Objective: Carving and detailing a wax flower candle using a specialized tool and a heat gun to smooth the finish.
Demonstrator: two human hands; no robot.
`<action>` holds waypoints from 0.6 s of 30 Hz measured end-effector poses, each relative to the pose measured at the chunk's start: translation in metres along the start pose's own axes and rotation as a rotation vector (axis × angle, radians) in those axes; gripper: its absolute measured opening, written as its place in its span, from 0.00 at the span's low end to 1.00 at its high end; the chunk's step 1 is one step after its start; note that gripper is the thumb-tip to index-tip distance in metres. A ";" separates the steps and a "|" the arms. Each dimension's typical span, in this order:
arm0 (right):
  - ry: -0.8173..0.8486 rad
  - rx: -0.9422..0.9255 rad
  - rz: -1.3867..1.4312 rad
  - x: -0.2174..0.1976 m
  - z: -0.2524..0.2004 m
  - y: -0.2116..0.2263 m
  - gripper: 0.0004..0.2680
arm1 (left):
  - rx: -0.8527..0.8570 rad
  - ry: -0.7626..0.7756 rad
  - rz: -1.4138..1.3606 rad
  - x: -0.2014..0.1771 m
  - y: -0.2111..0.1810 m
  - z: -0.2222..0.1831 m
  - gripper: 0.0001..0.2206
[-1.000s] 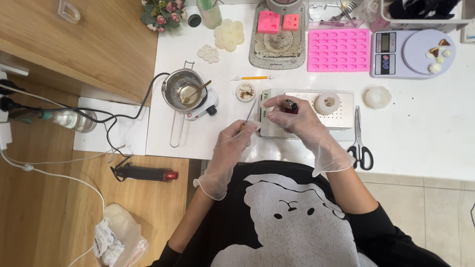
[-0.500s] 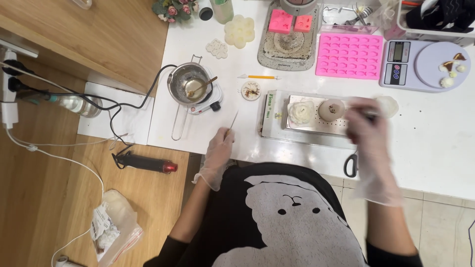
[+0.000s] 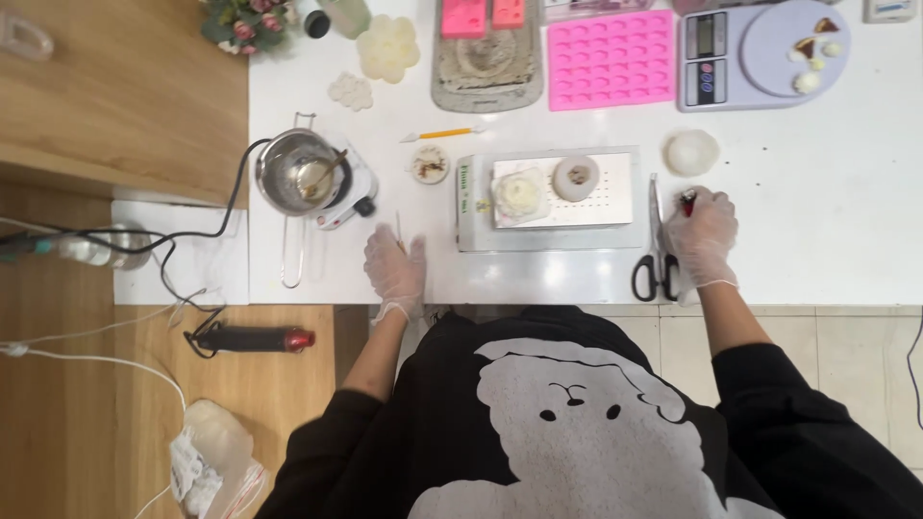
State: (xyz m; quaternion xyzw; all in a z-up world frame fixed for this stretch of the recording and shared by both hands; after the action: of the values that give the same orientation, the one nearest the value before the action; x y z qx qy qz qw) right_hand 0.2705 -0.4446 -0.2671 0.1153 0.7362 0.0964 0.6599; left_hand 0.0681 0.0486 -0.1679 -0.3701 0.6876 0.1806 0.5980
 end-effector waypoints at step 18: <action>-0.097 0.007 0.290 -0.018 0.000 -0.026 0.17 | 0.778 -0.120 -0.309 -0.066 -0.188 -0.066 0.35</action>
State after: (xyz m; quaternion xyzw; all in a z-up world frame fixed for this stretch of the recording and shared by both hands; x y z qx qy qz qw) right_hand 0.2715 -0.4751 -0.2582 0.2272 0.6793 0.1826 0.6735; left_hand 0.1598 -0.1018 -0.0538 -0.2044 0.6048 -0.1632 0.7522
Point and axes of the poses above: each hand's wrist, its own z-axis towards the middle knuckle, its own x-axis out of the palm, y = z × x, the point moved 7 cm from there along z, towards the middle knuckle, and after that the axes turned 5 degrees about z, right-handed, at the moved point
